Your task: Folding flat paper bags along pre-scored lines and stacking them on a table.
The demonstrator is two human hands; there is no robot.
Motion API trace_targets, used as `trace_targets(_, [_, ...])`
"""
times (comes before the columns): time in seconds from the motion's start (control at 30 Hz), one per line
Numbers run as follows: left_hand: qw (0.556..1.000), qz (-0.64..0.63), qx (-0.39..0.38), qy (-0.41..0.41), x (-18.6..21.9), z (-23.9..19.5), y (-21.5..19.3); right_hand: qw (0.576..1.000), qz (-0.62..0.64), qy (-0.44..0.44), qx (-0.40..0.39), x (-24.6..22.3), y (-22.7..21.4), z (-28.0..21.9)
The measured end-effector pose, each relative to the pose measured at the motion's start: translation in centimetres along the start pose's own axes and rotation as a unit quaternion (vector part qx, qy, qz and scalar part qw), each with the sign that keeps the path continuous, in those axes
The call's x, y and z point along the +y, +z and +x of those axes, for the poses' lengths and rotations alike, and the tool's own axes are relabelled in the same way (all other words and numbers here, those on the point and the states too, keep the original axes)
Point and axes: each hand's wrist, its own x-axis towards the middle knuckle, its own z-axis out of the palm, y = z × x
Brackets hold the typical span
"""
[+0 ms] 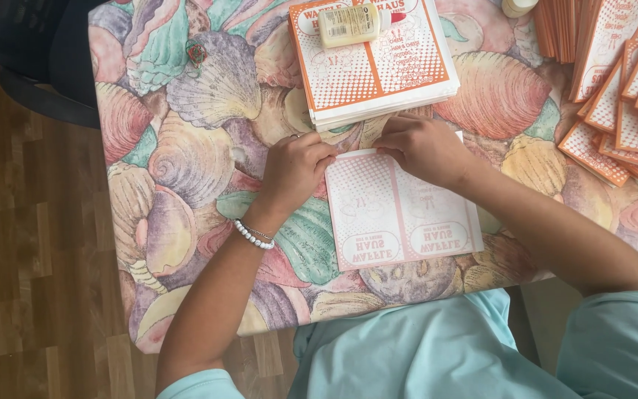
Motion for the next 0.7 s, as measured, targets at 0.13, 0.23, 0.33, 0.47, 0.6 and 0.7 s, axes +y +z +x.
trace_targets(0.13, [1.0,-0.019,-0.003,0.005,0.0,0.1,-0.9,0.999,-0.018,-0.011,-0.048,-0.6,-1.6,0.9])
trace_targets(0.23, [0.999,-0.029,-0.017,0.034,0.4,0.2,-2.1,0.992,-0.043,-0.037,-0.117,-1.1,-2.6,1.3])
trace_targets(0.33, [0.997,-0.008,-0.025,0.068,0.8,0.3,-2.5,0.983,-0.089,-0.054,-0.148,-1.5,-3.2,1.3])
trace_targets(0.47, [0.992,0.044,-0.038,0.108,2.4,0.7,-3.6,0.969,-0.16,-0.12,-0.145,-2.1,-3.2,0.8])
trace_targets(0.6, [0.977,0.106,-0.034,0.184,2.8,0.7,-3.5,0.959,-0.185,-0.154,-0.15,-2.1,-3.3,0.5])
trace_targets(0.7, [0.966,0.142,-0.028,0.214,3.5,1.2,-4.3,0.955,-0.199,-0.174,-0.138,-2.6,-3.6,0.9])
